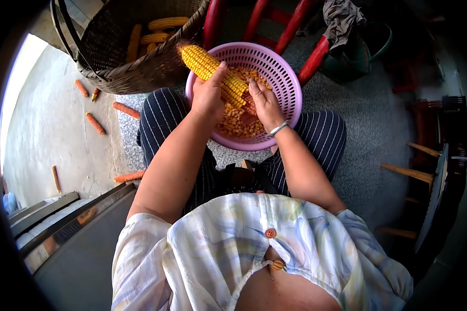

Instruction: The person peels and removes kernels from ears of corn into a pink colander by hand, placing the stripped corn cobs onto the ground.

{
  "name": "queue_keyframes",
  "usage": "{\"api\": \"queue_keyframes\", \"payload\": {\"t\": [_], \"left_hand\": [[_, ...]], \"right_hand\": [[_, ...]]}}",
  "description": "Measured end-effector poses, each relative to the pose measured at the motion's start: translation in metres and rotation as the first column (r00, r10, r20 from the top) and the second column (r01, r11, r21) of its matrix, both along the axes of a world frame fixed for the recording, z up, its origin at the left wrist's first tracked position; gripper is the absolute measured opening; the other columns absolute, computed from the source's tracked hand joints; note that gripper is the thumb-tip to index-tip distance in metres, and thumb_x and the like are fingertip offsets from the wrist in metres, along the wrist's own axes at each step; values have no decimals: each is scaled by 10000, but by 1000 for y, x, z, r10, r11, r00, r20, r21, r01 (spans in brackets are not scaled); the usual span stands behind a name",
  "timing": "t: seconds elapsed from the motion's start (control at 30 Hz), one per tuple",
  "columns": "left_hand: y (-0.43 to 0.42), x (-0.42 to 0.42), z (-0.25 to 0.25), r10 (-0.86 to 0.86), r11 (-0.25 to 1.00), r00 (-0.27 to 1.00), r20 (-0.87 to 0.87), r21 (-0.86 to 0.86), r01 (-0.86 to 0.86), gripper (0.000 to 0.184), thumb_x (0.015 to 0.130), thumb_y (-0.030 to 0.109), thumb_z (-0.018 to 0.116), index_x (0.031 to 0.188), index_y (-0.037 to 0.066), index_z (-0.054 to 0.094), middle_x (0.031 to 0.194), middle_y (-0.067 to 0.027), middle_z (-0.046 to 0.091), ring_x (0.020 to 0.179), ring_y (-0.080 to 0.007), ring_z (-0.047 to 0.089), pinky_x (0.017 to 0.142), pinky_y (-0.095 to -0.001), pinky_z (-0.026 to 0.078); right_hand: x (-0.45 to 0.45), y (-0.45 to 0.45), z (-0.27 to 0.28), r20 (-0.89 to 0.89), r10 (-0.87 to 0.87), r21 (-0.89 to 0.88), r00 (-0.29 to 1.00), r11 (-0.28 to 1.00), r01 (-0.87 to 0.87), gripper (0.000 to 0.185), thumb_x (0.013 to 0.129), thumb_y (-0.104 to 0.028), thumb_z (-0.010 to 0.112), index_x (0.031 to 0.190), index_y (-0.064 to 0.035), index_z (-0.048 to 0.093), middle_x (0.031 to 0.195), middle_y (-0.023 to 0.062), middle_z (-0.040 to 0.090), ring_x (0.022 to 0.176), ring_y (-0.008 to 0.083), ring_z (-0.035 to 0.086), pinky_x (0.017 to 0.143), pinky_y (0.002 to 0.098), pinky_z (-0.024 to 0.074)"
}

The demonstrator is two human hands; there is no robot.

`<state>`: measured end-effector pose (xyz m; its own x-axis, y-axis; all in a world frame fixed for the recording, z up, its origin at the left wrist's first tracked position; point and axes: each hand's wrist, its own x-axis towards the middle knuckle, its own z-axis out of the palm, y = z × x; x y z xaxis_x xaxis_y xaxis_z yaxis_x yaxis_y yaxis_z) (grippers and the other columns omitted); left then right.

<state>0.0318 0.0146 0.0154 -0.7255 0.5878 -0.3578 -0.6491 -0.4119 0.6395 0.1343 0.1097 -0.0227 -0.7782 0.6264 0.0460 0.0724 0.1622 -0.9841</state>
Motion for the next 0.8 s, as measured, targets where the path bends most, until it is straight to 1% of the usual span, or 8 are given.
{"api": "queue_keyframes", "payload": {"t": [0.07, 0.17, 0.4, 0.43, 0.5, 0.7, 0.77, 0.8], "left_hand": [[-1, 1, 3, 11, 1000, 1000, -6, -16, -11, 309, 835, 136, 602, 1071, -11, 469, 991, -127, 556, 881, -253, 562, 767, -383, 492], [1, -1, 0, 13, 999, 999, 36, -34, -12, 302, 837, 136, 599, 1070, -10, 473, 989, -129, 556, 877, -252, 563, 761, -383, 494], [2, -1, -2, 16, 1000, 999, 33, 25, -17, 294, 841, 130, 591, 1070, -13, 475, 987, -126, 556, 879, -252, 563, 758, -380, 494], [1, -1, -2, 9, 1000, 999, 42, 26, -10, 294, 841, 130, 590, 1072, -12, 476, 986, -124, 557, 880, -252, 563, 762, -379, 492], [0, -2, -2, 4, 1000, 999, 48, 28, -5, 294, 841, 129, 589, 1073, -10, 477, 986, -122, 557, 880, -252, 562, 767, -379, 490], [0, -2, 0, 16, 1000, 1000, 27, 21, -16, 299, 842, 131, 585, 1078, -14, 472, 1006, -125, 548, 913, -256, 553, 800, -394, 476], [-1, -3, 2, 36, 998, 995, 93, 42, -40, 298, 846, 128, 576, 1080, -20, 465, 1012, -130, 542, 925, -254, 546, 809, -392, 471], [-1, -3, 1, 38, 998, 995, 94, 42, -42, 298, 846, 128, 576, 1080, -20, 465, 1012, -130, 542, 925, -254, 546, 809, -392, 471]], "right_hand": [[1, 0, 4, 48, 79, 7, 996, 997, -79, 470, 937, -378, 407, 661, -13, 519, 512, 8, 417, 472, 112, 400, 477, 287, 334], [4, 2, -8, 64, 92, -384, 994, 921, -61, 338, 937, -286, 447, 979, 28, 566, 768, -6, 529, 656, 55, 463, 635, 198, 406], [3, -2, 9, 9, -35, -532, 999, 846, 34, 318, 934, -243, 456, 1035, 43, 554, 887, 34, 575, 742, 75, 528, 701, 196, 438], [3, -3, 11, 10, -33, -532, 999, 846, 33, 318, 934, -243, 456, 1035, 43, 554, 887, 34, 575, 742, 75, 528, 701, 196, 438], [3, -4, 12, -7, 83, -112, 997, 990, -83, 300, 918, -231, 495, 960, 42, 611, 739, 11, 585, 685, 92, 527, 648, 226, 424], [4, 1, -3, -36, -31, -431, 999, 902, 13, 281, 900, -228, 521, 964, 32, 606, 790, 46, 613, 704, 87, 536, 610, 243, 426], [2, 2, -8, -37, -81, -93, 996, 993, 77, 324, 900, -275, 516, 956, 34, 596, 761, 71, 622, 687, 131, 572, 596, 265, 436], [2, 0, -3, -36, -80, -94, 996, 993, 76, 324, 900, -275, 516, 956, 34, 596, 761, 71, 622, 687, 131, 572, 596, 265, 436]]}}
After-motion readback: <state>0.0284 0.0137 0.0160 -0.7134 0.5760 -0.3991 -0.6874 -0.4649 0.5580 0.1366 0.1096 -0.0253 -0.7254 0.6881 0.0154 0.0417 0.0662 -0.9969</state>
